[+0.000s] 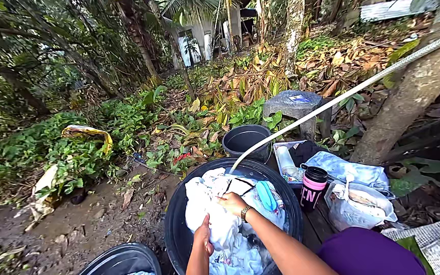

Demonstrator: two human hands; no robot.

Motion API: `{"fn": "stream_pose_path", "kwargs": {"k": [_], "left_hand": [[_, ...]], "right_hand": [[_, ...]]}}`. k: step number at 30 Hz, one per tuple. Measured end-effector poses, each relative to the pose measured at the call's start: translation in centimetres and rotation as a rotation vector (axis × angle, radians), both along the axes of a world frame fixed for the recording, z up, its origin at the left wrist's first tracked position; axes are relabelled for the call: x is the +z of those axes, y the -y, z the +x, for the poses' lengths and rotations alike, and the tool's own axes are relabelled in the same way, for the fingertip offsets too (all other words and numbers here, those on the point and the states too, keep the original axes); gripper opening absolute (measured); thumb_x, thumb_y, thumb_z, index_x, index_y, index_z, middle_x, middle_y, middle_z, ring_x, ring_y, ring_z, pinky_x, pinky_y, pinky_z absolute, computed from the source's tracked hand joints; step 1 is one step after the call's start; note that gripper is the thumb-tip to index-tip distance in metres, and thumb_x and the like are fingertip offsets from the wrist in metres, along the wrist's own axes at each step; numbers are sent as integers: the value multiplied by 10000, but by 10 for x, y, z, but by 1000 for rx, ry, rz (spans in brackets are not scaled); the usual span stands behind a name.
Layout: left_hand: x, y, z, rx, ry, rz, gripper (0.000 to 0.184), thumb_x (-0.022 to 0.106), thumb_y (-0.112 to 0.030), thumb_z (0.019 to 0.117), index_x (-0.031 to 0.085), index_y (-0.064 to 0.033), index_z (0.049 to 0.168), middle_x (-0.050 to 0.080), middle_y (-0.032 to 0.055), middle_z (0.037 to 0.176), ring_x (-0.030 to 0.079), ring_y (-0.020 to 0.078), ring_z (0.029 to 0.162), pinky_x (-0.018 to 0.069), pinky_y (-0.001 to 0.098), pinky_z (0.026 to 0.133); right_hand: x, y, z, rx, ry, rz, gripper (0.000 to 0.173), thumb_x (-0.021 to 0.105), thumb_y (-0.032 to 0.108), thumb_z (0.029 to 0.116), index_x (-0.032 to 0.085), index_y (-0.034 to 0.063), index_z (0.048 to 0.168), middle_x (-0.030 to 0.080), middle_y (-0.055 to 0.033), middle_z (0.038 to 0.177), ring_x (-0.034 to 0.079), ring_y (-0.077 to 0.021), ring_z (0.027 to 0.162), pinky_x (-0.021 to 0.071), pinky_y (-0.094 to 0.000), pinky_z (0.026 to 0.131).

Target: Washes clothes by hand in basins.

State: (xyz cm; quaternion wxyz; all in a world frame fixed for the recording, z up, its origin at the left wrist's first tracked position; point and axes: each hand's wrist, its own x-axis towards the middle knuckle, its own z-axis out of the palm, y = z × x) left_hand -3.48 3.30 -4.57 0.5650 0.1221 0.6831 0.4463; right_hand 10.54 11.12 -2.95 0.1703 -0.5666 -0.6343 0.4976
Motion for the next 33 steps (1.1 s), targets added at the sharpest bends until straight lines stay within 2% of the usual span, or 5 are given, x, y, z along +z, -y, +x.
{"fn": "stream_pose_path", "kwargs": {"k": [6,13,22,27,33], "left_hand": [[-86,21,-29,-134,-178,-224,577,382,-463,1113,575,60,1261,625,233,1050,598,301,900,506,495,813],[-91,24,-42,-278,-41,-277,388,527,-291,1082,576,46,1269,657,212,1094,640,289,953,533,477,864],[-68,10,-33,-162,79,-148,551,373,-465,1110,541,24,1298,678,201,1035,677,280,893,569,459,802],[-66,19,-35,-383,76,-201,313,523,-193,1078,555,31,1295,683,164,1036,672,225,873,564,406,814],[-71,20,-36,-397,45,-108,284,496,-22,1057,528,27,1335,652,176,1083,646,223,885,552,408,817]], "right_hand": [[-51,3,48,-379,422,-25,685,699,260,944,442,27,1535,334,-336,1584,316,-513,1474,300,-683,1152],[-91,-2,98,-801,443,-156,748,802,189,855,458,-19,1486,418,-300,1528,447,-421,1420,421,-501,1147],[-39,4,54,-35,723,-256,639,742,248,886,543,-95,1388,508,-288,1483,482,-418,1403,398,-607,1124],[-103,39,39,-137,714,-131,462,503,-3,1001,463,-132,1442,374,-328,1565,390,-454,1462,369,-544,1179],[-99,24,55,-241,430,-106,504,667,85,928,560,-70,1395,504,-281,1481,459,-398,1421,367,-516,1189]]}}
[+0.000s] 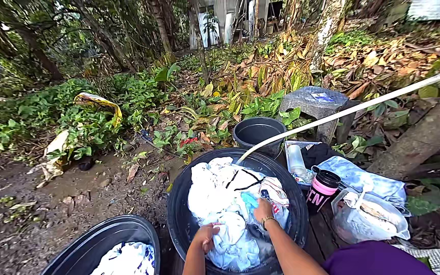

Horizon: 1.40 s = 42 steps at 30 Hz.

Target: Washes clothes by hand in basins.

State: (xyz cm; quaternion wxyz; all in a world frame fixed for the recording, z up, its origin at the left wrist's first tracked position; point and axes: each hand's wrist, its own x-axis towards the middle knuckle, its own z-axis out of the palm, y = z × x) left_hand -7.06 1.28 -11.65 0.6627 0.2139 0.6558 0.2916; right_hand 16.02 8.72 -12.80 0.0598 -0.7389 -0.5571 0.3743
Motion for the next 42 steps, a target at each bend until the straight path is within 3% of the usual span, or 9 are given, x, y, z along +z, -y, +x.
{"fn": "stream_pose_path", "kwargs": {"k": [8,17,20,22,25,29,34,39,42], "left_hand": [[36,-13,17,-10,273,165,535,389,-33,1090,270,-121,1604,485,175,1500,600,211,1186,515,384,964],[60,-25,47,-16,413,324,610,368,-25,1073,226,-208,1637,427,106,1580,651,102,982,549,268,769],[67,-20,62,58,369,361,399,421,-9,1056,445,-92,1446,672,73,1131,636,67,719,537,220,611],[63,-13,67,91,363,495,231,458,10,1012,508,-35,1234,696,29,925,660,60,743,568,231,684],[64,-15,63,-57,362,780,655,395,-100,987,201,21,1601,526,120,1496,604,82,1226,498,285,1044],[74,-21,54,-111,331,803,680,339,-9,992,108,-12,1631,282,160,1663,508,113,1359,443,302,1104],[70,-5,60,3,406,807,423,341,-161,1081,423,-6,1465,716,-7,1200,681,1,1022,566,220,896],[76,-17,51,-127,367,780,619,296,-21,1014,158,2,1617,391,142,1603,564,120,1292,480,322,1070],[66,-8,57,38,291,732,324,369,-28,1023,498,5,1318,717,26,1096,695,54,940,586,262,849]], "right_hand": [[71,-28,-2,-116,-665,53,441,694,218,993,589,-31,1342,636,-266,1287,628,-354,1180,486,-507,1043],[182,-35,11,538,-148,85,480,617,294,1036,517,-24,1381,589,-285,1311,575,-411,1237,443,-582,1048],[182,1,10,640,-268,261,615,771,410,912,603,-71,1256,607,-293,1243,565,-419,1217,422,-573,1078],[171,23,-1,781,-339,451,503,802,375,881,691,-93,1026,671,-268,1078,620,-410,1111,445,-581,1029],[141,8,8,945,-216,587,488,825,391,849,710,-83,852,704,-266,998,639,-448,1088,407,-658,1017],[144,-31,46,790,8,434,572,742,482,920,712,-85,985,685,-268,1150,587,-428,1212,349,-625,1084],[157,30,-14,1064,-354,685,429,857,303,820,690,-91,789,703,-263,935,657,-443,1053,422,-652,1001],[159,-30,30,855,-95,581,519,764,432,911,712,-84,942,698,-259,1100,604,-419,1181,355,-621,1070],[163,7,3,987,-250,683,430,828,326,854,720,-90,853,716,-265,982,652,-440,1087,400,-639,1048]]}}
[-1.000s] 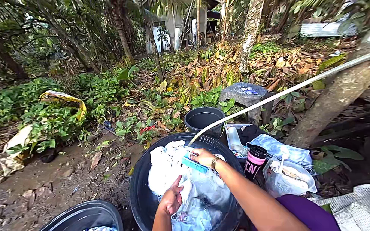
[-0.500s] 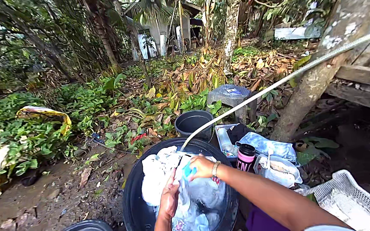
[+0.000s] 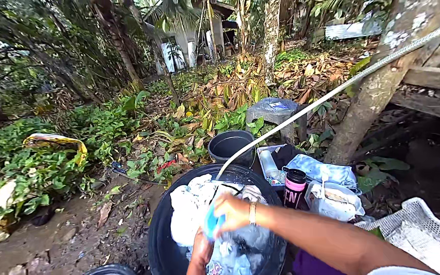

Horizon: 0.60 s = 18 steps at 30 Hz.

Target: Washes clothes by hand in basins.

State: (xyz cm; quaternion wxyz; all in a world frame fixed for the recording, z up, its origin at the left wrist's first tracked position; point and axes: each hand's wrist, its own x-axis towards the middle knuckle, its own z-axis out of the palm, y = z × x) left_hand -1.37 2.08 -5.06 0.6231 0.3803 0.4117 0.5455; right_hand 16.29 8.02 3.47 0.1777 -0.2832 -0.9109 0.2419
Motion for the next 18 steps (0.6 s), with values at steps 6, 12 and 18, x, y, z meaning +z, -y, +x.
{"fn": "stream_pose_path", "kwargs": {"k": [6,12,18], "left_hand": [[7,-11,-2,-93,-97,109,626,320,-13,977,236,40,1595,320,177,1648,476,152,1402,418,332,1135],[3,6,4,34,-176,117,472,524,-31,950,457,134,1387,677,110,1216,658,12,1036,543,206,921],[3,-2,-2,-89,-122,38,646,371,-27,980,208,18,1604,381,156,1610,514,140,1358,449,328,1106]], "right_hand": [[0,-46,33,-193,236,-74,529,745,448,925,720,-74,1009,701,-249,1155,591,-418,1224,336,-636,1091],[-6,2,-9,85,-5,-63,422,823,301,863,702,-103,840,710,-269,957,656,-447,1057,400,-661,1002],[6,-27,23,-156,142,-100,486,775,383,912,719,-96,977,706,-270,1093,613,-435,1175,352,-652,1073]]}}
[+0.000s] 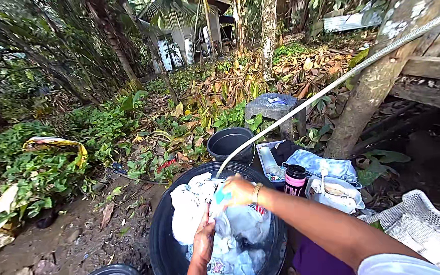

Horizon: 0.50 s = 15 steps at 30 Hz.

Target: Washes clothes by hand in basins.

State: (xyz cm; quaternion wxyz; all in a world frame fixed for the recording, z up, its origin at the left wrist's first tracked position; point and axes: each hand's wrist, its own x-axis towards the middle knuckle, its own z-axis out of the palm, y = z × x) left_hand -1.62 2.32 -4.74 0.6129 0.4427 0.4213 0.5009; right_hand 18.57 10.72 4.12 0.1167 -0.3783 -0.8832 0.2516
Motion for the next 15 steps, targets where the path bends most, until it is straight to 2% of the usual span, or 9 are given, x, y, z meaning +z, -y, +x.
{"fn": "stream_pose_path", "kwargs": {"k": [2,4,6,9,10,11,12,14,15], "left_hand": [[-6,6,4,153,-10,50,483,522,-65,942,436,93,1391,670,86,1210,667,41,1024,564,237,891],[1,9,3,90,13,89,545,421,-85,1000,345,103,1506,592,136,1400,625,47,1167,517,235,988],[8,-2,0,-19,60,85,643,316,-39,984,179,32,1608,285,169,1660,457,130,1410,406,313,1144],[5,-3,-5,-13,41,49,647,318,-6,979,184,22,1612,282,165,1664,443,152,1428,396,328,1156],[1,1,-4,57,12,35,582,390,-5,977,303,59,1549,468,152,1541,548,125,1309,463,305,1085],[-3,5,1,161,-28,38,454,512,-22,937,451,85,1374,652,89,1248,651,61,1083,549,255,940],[-8,7,3,202,-48,59,442,619,-44,877,496,106,1273,697,57,1082,678,26,951,575,226,848],[2,9,3,132,-33,38,418,469,-45,971,454,95,1364,671,84,1198,660,46,1026,552,245,908],[9,4,1,43,9,41,525,374,-33,997,346,73,1510,557,132,1441,605,85,1206,502,280,1028]], "right_hand": [[0,32,-27,193,-129,6,433,818,303,873,705,-115,872,706,-287,995,647,-451,1088,397,-654,1026],[-17,29,-30,232,-111,5,442,818,318,872,702,-108,864,707,-284,996,643,-457,1094,385,-667,1019],[-20,-4,-4,59,22,-11,497,779,399,907,725,-92,966,708,-268,1104,608,-442,1189,339,-670,1082],[-4,-5,6,-39,41,-24,520,757,427,921,712,-85,993,698,-253,1135,593,-417,1205,331,-635,1082],[0,10,-6,37,-70,-7,480,792,367,897,713,-105,935,708,-270,1074,620,-433,1159,350,-650,1077],[0,24,-20,134,-152,17,445,816,324,873,711,-109,877,714,-273,1008,647,-437,1103,388,-650,1047],[-2,30,-29,209,-168,5,444,817,307,873,694,-119,853,699,-285,984,634,-452,1090,376,-652,1018],[-13,17,-22,171,-94,10,466,800,342,890,707,-115,889,708,-284,1026,633,-451,1128,368,-664,1042],[-12,0,-8,79,-16,8,496,776,385,911,718,-106,948,709,-277,1083,619,-444,1170,350,-666,1072]]}}
